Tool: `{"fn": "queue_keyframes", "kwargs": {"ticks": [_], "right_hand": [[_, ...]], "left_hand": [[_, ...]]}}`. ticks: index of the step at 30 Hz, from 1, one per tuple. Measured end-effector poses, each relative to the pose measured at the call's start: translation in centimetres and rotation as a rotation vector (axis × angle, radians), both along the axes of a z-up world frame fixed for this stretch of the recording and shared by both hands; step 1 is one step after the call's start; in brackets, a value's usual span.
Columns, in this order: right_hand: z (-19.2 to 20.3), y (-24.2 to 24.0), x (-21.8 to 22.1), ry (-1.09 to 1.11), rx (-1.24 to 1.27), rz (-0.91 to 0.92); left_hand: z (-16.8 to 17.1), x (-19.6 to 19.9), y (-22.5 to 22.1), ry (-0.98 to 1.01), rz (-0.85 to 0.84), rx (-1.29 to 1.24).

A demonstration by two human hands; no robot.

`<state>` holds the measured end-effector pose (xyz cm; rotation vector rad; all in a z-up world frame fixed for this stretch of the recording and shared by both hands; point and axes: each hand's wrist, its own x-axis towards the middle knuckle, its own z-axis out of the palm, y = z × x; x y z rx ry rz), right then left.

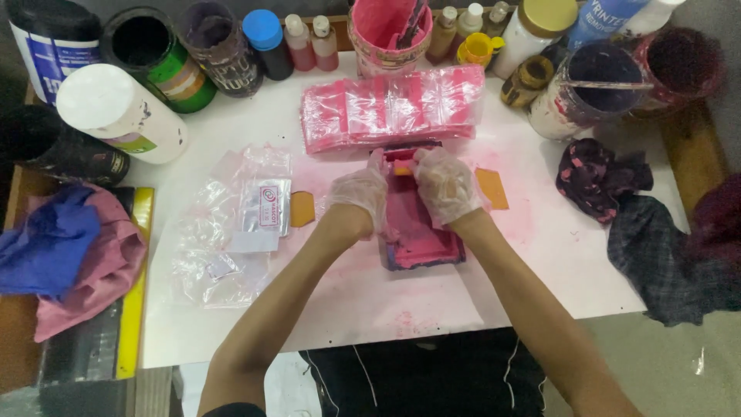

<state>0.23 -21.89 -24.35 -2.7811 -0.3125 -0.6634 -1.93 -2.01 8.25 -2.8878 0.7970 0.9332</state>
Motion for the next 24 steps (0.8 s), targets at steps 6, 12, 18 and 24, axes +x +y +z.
{"fn": "queue_keyframes", "kwargs": {"ticks": [6, 12, 18, 24], "right_hand": [[-3.8, -0.4, -7.3, 0.037, -0.204, -0.100], [2.7, 0.3, -14.2, 0.216, -0.188, -0.001], [-2.3, -1.5, -8.7, 0.245, -0.137, 0.102], [-0.9, 0.1, 0.7, 0.234, -0.131, 0.035]], "left_hand": [[-2.1, 0.7, 0.3, 0.096, 0.048, 0.011], [-5.5, 1.9, 0.1, 0.167, 0.132, -0.022], [-5.7, 1.7, 0.3, 0.184, 0.227, -0.086], [-6.5, 2.0, -0.2, 0.169, 0.153, -0.039]]}}
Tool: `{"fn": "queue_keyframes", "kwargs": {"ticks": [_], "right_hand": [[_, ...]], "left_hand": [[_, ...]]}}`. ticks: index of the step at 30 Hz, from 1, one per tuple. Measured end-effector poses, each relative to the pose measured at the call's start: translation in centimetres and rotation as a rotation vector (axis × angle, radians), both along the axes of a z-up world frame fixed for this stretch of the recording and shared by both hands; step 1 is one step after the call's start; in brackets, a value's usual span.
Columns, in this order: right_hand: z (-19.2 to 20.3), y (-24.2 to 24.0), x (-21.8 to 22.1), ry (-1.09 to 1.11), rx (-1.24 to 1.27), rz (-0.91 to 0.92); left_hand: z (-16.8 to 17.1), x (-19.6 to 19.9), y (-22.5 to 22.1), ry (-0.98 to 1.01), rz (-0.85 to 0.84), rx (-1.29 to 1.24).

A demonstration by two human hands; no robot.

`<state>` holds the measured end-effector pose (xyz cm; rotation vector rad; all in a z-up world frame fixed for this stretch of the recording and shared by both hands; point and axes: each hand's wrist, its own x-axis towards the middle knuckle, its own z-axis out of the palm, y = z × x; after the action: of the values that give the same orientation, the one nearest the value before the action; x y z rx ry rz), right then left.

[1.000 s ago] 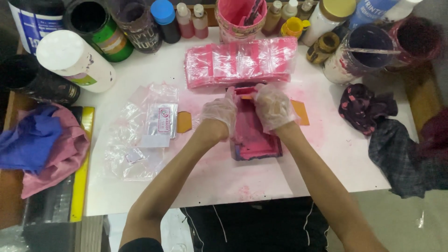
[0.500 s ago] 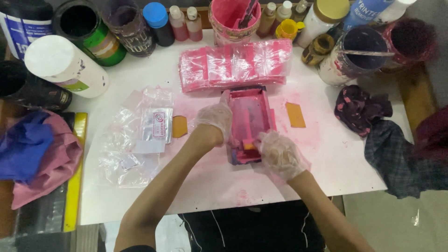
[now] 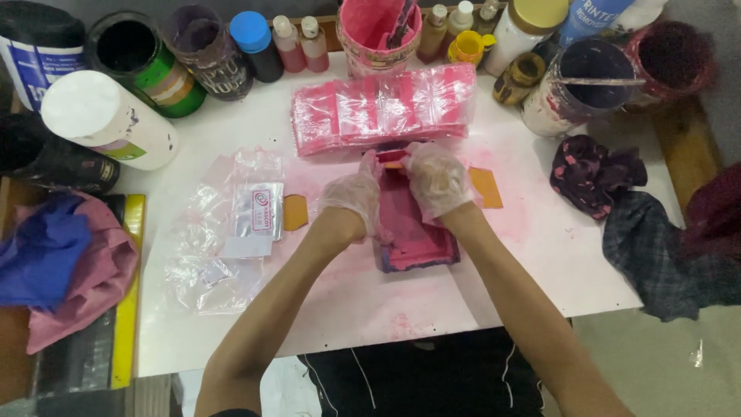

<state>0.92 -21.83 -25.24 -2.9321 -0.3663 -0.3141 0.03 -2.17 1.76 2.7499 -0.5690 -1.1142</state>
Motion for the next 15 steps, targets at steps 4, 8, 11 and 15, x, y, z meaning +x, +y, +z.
{"fn": "queue_keyframes", "kwargs": {"ticks": [4, 8, 11, 15], "right_hand": [[-0.1, 0.1, 0.9, -0.019, -0.004, -0.060], [-1.4, 0.2, -3.0, -0.020, -0.026, -0.092], [-1.3, -0.3, -7.6, -0.026, -0.040, -0.121], [0.1, -0.1, -14.0, -0.029, 0.224, 0.035]], "left_hand": [[-2.3, 0.7, 0.1, -0.020, -0.031, 0.010], [-0.9, 0.3, 0.2, -0.023, -0.048, 0.056], [-0.6, 0.6, 0.3, 0.006, -0.027, 0.039], [-0.4, 0.4, 0.3, 0.012, 0.003, 0.022]]}}
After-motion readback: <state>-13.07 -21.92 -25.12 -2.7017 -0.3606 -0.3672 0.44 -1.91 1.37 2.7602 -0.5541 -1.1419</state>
